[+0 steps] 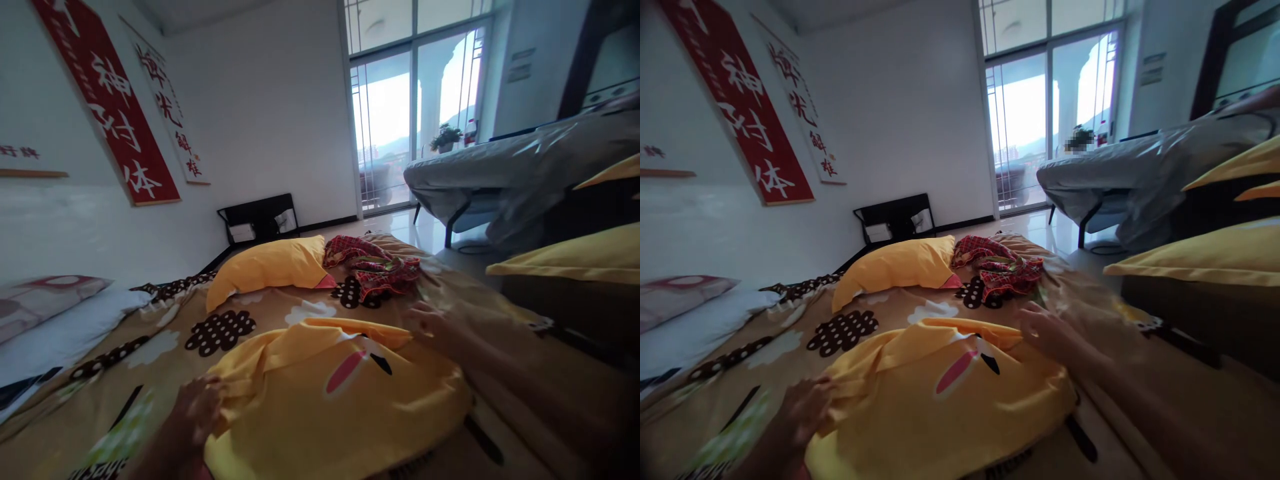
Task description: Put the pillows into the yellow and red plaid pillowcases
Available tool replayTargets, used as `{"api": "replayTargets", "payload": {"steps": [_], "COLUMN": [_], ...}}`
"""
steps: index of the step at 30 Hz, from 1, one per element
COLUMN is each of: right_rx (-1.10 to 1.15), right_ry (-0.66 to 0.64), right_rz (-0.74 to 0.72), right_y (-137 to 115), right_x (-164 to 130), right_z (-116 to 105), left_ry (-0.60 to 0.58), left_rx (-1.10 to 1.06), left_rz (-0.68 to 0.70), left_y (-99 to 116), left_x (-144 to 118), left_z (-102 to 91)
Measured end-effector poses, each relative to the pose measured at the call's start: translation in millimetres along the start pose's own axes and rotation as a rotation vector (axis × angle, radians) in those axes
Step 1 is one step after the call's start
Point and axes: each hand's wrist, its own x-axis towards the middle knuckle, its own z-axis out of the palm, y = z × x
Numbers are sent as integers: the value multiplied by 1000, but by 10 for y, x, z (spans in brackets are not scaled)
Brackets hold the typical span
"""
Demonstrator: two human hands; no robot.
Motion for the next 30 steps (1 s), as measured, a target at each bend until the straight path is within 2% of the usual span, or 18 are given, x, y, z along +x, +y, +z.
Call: {"api": "replayTargets", "payload": {"steps": [3,6,8,10,12,15,17,19,22,25,28,30], "right_rx": [-129,-292,-326,-345,-317,-122,-27,58,347,544,641,619], "right_ry": [-103,-208,-220,-191,-128,94,245,379,591,727,784,789], "right_rz": [-56,-24,1,18,49,178,291,419,569,595,609,495], "right_y": [-392,-653,-701,-678,-634,-599,-612,-655,-761,-857,-844,-757], "right_x": [158,249,272,280,287,320,357,391,400,331,208,136], "right_z": [106,270,340,316,174,-200,-480,-731,-1030,-1265,-1447,-1525], "left_ry": [-118,-249,-280,-240,-165,-74,-76,-137,-200,-132,-4,84], "left_rx": [-1,19,-14,-98,-194,-272,-239,-147,-35,-64,-217,-288], "left_rz": [-3,-108,-179,-216,-229,-219,-167,-123,-154,-212,-228,-267], "left_y": [386,665,676,550,365,175,175,251,362,321,153,37], "left_x": [22,115,158,163,140,100,97,123,199,259,260,241], "left_z": [-179,-321,-350,-329,-285,-235,-223,-213,-175,-128,-167,-301]}}
